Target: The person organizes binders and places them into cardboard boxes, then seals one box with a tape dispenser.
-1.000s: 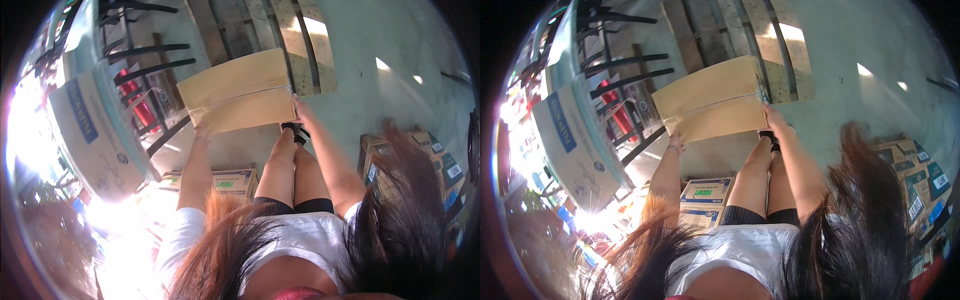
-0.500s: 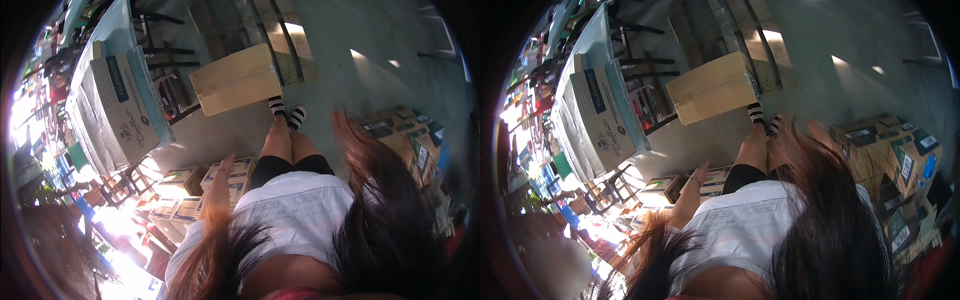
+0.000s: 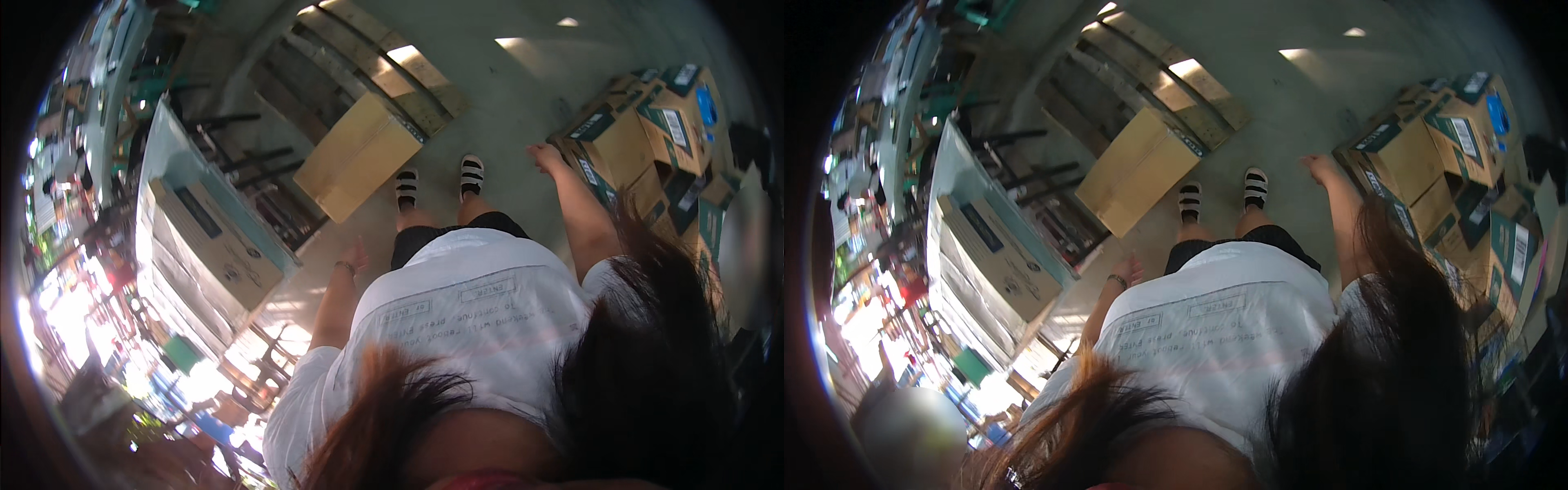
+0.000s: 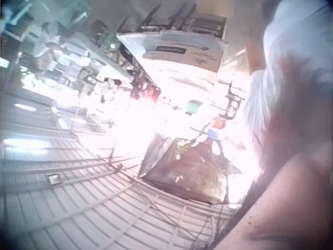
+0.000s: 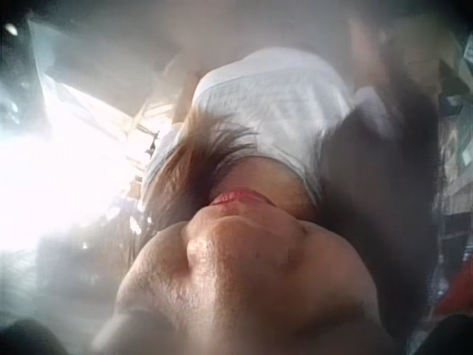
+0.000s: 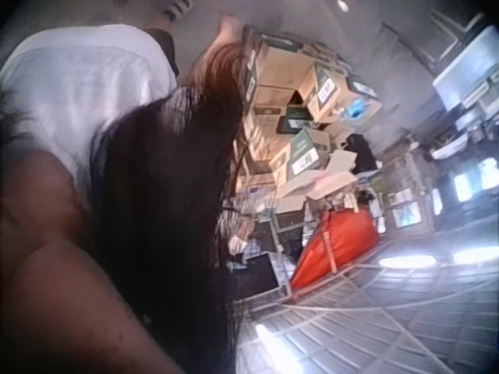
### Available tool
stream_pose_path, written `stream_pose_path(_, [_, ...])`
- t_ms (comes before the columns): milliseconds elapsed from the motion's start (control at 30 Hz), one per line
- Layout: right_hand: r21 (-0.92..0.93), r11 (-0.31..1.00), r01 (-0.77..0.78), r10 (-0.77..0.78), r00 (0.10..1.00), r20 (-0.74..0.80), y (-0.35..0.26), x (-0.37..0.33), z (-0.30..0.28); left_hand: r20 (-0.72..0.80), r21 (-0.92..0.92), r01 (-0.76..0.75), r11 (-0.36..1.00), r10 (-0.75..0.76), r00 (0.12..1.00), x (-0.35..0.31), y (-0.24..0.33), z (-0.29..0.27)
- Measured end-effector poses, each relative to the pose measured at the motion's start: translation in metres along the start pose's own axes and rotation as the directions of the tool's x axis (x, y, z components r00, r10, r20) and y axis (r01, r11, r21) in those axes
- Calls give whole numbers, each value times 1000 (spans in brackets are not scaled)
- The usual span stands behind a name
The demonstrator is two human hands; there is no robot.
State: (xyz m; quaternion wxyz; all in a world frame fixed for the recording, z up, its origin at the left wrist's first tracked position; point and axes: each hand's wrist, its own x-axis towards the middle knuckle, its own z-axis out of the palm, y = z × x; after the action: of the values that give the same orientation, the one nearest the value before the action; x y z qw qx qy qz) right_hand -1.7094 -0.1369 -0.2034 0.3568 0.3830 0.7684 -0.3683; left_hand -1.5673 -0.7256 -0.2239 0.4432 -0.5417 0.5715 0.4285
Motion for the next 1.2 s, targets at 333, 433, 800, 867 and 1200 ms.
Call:
stream_pose_path(333, [374, 877, -300, 312, 950, 31, 166, -74, 82, 378, 98, -563, 820, 493, 784, 6, 222, -74])
stream_pose_path(433, [334, 879, -341, 316, 940, 126, 187, -106, 123, 253, 157, -497, 854, 451, 856, -5, 246, -47])
stream_pose_path(800, [629, 690, -358, 424, 904, 49, 272, -163, 99, 847, 411, -909, -66, 395, 354, 9, 286, 175])
stream_pose_path(867, [723, 577, -381, 471, 878, 86, 299, -155, 91, 830, 518, -833, -193, 349, 435, -31, 285, 238])
stream_pose_path(1200, [916, 396, -60, 494, 855, -158, 328, -52, -109, 608, 531, -714, 456, 381, 696, -146, 310, 383])
